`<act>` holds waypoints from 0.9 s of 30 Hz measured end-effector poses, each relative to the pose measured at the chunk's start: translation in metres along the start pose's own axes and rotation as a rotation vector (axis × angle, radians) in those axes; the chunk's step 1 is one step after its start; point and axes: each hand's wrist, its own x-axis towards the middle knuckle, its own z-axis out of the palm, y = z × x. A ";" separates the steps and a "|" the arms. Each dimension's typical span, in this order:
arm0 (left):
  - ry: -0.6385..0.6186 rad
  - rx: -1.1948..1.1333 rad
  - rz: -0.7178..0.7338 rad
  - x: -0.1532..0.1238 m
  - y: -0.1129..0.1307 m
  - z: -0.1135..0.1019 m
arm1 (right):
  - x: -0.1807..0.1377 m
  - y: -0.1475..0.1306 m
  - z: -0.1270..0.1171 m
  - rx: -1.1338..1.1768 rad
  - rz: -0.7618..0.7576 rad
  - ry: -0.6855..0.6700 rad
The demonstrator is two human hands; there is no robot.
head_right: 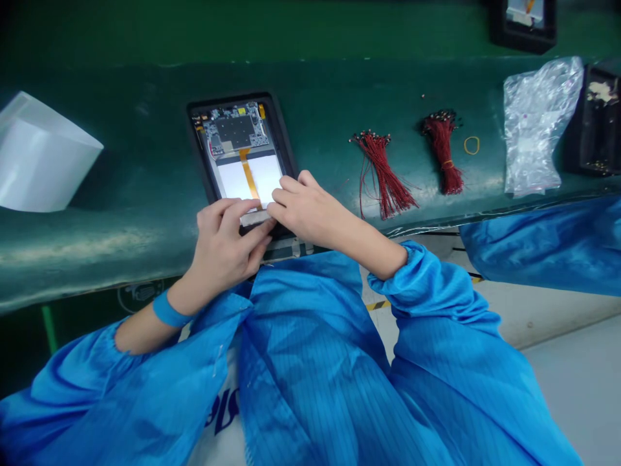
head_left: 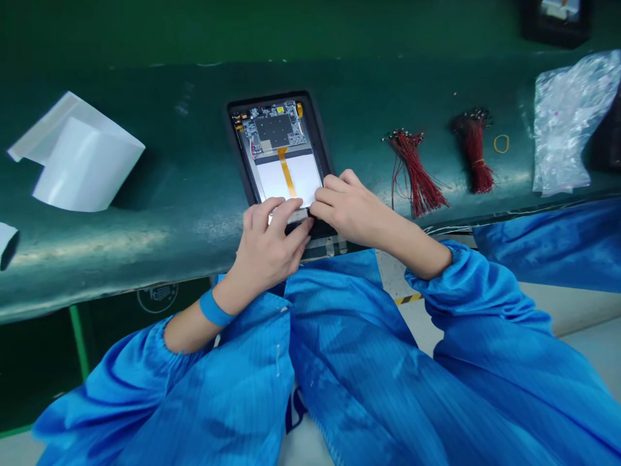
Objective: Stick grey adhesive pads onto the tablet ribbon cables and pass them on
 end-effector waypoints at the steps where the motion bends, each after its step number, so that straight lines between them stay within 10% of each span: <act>1: 0.008 0.022 0.021 0.002 0.003 0.000 | -0.001 0.002 0.000 0.008 0.010 -0.003; 11: 0.006 0.036 0.041 0.001 0.013 0.001 | -0.018 0.028 -0.008 0.013 0.280 0.209; 20: 0.207 0.118 -0.276 -0.027 -0.053 -0.050 | 0.000 -0.040 0.027 -0.062 -0.013 0.157; 27: 0.247 0.378 -0.530 -0.059 -0.151 -0.110 | 0.073 0.064 0.011 -0.077 0.309 -0.011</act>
